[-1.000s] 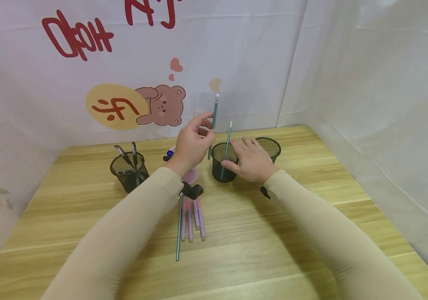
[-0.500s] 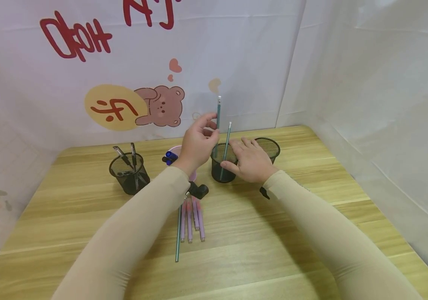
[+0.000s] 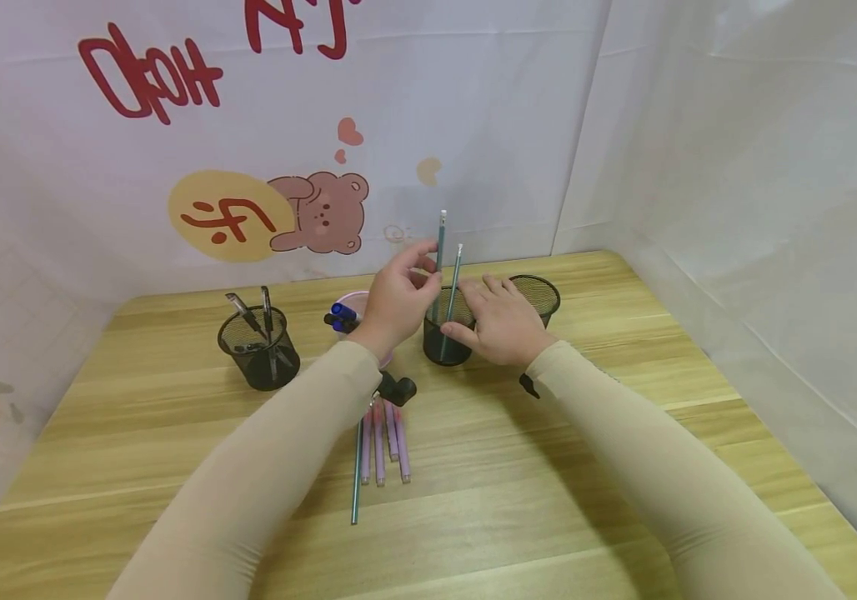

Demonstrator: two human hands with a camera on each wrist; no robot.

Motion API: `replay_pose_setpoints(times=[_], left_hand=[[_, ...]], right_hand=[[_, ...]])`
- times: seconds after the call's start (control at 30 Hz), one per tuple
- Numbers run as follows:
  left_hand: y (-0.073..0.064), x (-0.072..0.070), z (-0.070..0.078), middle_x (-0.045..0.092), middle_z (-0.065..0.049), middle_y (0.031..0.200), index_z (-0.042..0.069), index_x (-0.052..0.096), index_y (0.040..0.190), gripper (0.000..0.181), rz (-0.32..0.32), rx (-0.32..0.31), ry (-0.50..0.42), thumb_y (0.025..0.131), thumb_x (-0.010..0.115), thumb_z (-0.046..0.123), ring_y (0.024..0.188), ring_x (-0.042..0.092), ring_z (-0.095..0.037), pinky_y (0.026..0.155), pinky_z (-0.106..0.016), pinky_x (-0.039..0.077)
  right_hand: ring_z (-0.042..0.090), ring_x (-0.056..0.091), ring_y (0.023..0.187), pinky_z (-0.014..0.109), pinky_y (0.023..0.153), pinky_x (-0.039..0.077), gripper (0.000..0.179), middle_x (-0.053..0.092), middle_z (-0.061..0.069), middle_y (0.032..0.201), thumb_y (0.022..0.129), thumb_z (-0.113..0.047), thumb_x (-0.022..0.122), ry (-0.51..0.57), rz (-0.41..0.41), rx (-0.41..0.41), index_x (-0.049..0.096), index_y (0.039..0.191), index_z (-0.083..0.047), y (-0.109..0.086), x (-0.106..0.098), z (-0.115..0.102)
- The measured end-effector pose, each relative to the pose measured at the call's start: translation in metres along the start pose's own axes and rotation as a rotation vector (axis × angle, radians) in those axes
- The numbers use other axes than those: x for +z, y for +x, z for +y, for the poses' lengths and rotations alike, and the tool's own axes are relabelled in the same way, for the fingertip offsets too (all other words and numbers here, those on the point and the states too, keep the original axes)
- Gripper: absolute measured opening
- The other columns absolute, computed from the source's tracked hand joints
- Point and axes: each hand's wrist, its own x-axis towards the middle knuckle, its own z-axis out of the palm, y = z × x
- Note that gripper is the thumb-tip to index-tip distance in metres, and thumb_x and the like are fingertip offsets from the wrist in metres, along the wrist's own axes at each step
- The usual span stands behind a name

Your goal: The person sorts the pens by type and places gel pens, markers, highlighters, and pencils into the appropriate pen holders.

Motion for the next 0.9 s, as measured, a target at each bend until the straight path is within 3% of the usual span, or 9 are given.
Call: replay_pose_setpoints(times=[0.23, 0.5, 0.9], left_hand=[[-0.0036, 0.0025, -0.0034, 0.068, -0.002, 0.116, 0.021, 0.061, 0.146, 0.044, -0.014, -0.039, -0.003, 0.102, 0.066, 0.017, 0.099, 0.072, -0.019, 0.081, -0.036, 0.062], [-0.0068, 0.0051, -0.008, 0.069, -0.003, 0.115, 0.017, 0.063, 0.141, 0.04, -0.027, -0.041, 0.034, 0.101, 0.066, 0.018, 0.103, 0.074, -0.023, 0.083, -0.041, 0.062], [-0.0086, 0.0048, -0.009, 0.068, -0.003, 0.121, 0.021, 0.063, 0.142, 0.04, -0.038, -0.056, 0.011, 0.101, 0.065, 0.022, 0.106, 0.073, -0.019, 0.086, -0.04, 0.062]], right_hand=[[0.044, 0.03, 0.158, 0.062, 0.131, 0.018, 0.09, 0.045, 0.014, 0.164, 0.102, -0.076, 0.039, -0.004, 0.006, -0.005, 0.033, 0.163, -0.009, 0.0009, 0.0031, 0.0018], [0.044, 0.031, 0.157, 0.061, 0.131, 0.019, 0.087, 0.048, 0.013, 0.162, 0.102, -0.075, 0.039, 0.002, 0.019, -0.002, 0.035, 0.161, -0.011, 0.0022, 0.0057, 0.0039], [0.044, 0.033, 0.156, 0.061, 0.13, 0.02, 0.083, 0.052, 0.015, 0.157, 0.103, -0.072, 0.042, -0.021, 0.024, -0.01, 0.042, 0.156, -0.008, 0.0022, 0.0051, 0.0039]])
